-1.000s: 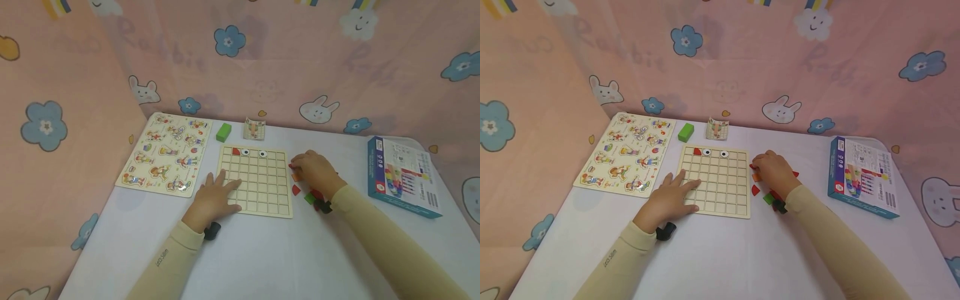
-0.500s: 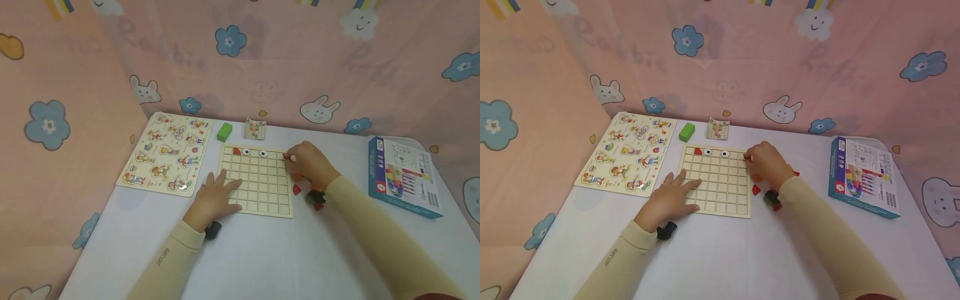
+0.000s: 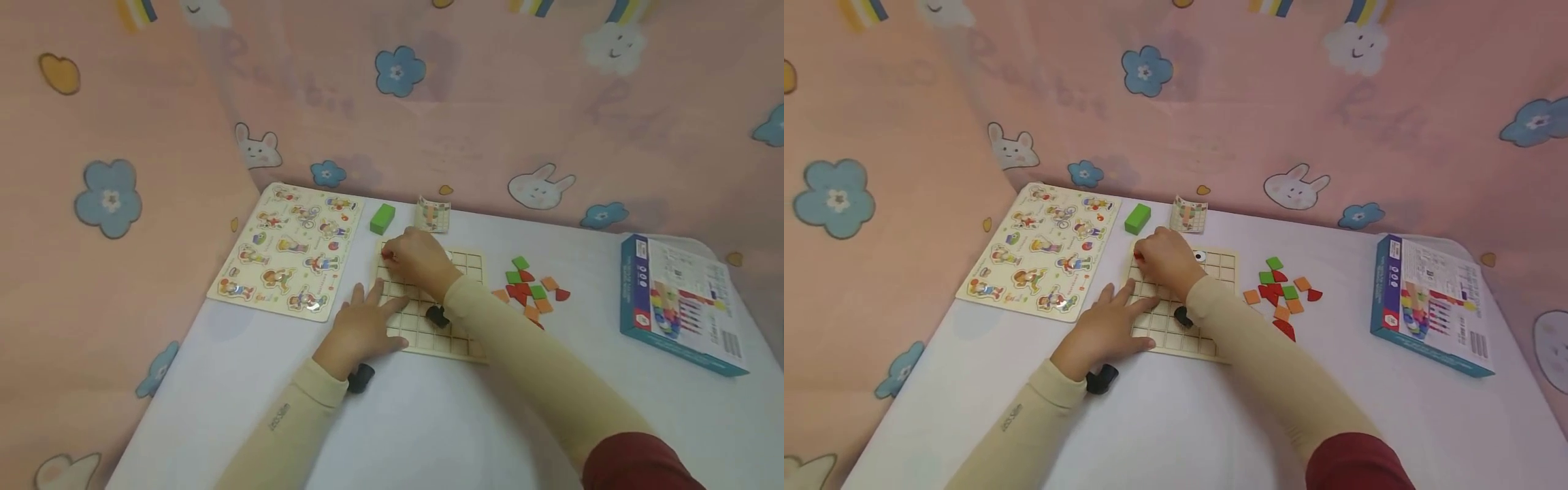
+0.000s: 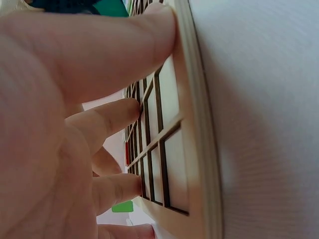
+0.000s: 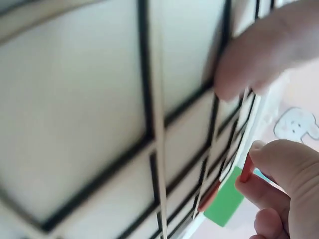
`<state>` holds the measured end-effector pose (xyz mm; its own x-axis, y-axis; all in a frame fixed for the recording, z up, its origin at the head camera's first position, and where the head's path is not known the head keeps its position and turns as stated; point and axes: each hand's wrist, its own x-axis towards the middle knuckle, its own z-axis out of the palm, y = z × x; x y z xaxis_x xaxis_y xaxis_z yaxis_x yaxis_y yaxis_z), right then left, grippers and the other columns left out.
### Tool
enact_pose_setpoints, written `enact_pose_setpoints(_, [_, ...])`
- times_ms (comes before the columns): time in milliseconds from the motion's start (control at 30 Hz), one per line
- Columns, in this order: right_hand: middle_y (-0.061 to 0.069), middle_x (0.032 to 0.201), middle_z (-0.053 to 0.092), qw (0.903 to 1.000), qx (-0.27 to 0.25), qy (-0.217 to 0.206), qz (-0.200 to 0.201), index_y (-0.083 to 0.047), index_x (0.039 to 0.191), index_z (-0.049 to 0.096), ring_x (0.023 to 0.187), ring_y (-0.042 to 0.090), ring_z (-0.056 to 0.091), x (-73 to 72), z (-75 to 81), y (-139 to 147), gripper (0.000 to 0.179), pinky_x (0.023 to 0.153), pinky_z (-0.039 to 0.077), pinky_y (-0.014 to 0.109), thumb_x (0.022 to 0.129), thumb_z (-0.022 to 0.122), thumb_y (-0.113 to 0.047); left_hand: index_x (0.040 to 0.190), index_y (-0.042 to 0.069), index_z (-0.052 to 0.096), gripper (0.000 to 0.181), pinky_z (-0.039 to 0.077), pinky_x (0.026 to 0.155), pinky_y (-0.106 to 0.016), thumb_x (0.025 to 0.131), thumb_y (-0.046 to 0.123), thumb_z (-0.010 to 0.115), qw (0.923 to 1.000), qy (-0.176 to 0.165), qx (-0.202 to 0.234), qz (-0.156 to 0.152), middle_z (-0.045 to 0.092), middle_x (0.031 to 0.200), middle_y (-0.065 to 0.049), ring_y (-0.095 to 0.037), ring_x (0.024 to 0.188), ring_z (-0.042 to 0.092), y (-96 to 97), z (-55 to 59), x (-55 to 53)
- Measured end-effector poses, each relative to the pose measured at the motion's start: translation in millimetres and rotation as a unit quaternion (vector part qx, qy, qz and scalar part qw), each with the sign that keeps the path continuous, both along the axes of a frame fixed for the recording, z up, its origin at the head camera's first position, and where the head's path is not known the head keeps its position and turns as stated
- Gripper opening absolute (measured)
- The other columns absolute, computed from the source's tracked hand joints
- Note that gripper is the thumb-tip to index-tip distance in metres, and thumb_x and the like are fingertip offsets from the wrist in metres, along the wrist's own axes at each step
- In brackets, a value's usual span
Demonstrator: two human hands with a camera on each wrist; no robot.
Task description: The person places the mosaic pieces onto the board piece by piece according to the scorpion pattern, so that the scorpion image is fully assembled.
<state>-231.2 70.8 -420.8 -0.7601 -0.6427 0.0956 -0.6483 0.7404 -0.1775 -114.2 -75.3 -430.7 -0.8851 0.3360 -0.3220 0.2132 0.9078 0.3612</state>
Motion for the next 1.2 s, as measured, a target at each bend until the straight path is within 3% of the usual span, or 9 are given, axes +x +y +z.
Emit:
enact_pose_setpoints(333, [0.000,0.088,0.079,0.9984,0.036,0.042,-0.011,-0.013,0.091,0.082,0.083,0.025,0.053,5.8,-4.0,0,0.016,0.078,0.050,0.041,0.102,0.071,-0.017,0.163,0.032,0.046,0.080,0.027,0.119,-0.069,0.092,0.053,0.078,0.9999,-0.002,-0.007,-0.007,0.018,0.175,-0.019,-0.054,0.156,0.013,6.1,4.4,-0.1])
enact_pose_setpoints(500, [0.000,0.106,0.079,0.9969,0.050,0.058,-0.019,-0.014,0.103,0.085,0.094,0.024,0.057,7.2,-7.2,3,0.015,0.088,0.051,0.042,0.103,0.073,-0.023,0.163,0.033,0.046,0.080,0.028,0.119,-0.070,0.092,0.053,0.078,1.0000,-0.002,-0.004,-0.007,0.018,0.175,-0.019,-0.055,0.156,0.013,5.4,4.4,0.2])
enact_pose_setpoints(633, [-0.001,0.120,0.076,0.9964,0.066,0.048,-0.024,-0.018,0.112,0.085,0.104,0.024,0.058,8.7,-8.0,5,0.018,0.096,0.049,0.044,0.103,0.074,-0.029,0.162,0.032,0.047,0.079,0.028,0.118,-0.070,0.092,0.052,0.079,1.0000,0.001,-0.003,-0.006,0.019,0.174,-0.019,-0.055,0.155,0.014,4.4,3.8,1.2])
enact_pose_setpoints(867, [0.000,0.128,0.072,0.9916,0.118,0.049,-0.020,-0.022,0.119,0.083,0.118,0.027,0.058,11.8,-5.2,6,0.022,0.108,0.046,0.052,0.105,0.070,-0.033,0.161,0.033,0.048,0.078,0.029,0.118,-0.070,0.092,0.053,0.079,1.0000,0.004,-0.004,-0.002,0.019,0.174,-0.018,-0.055,0.155,0.015,4.3,1.6,2.1])
enact_pose_setpoints(1200, [0.002,0.140,0.064,0.9924,0.112,0.005,-0.051,-0.022,0.129,0.078,0.131,0.030,0.052,19.7,-2.1,7,0.027,0.109,0.041,0.055,0.108,0.061,-0.028,0.162,0.031,0.047,0.079,0.030,0.118,-0.069,0.092,0.054,0.078,0.9999,0.001,-0.014,-0.002,0.018,0.175,-0.019,-0.055,0.155,0.015,3.0,3.7,1.9])
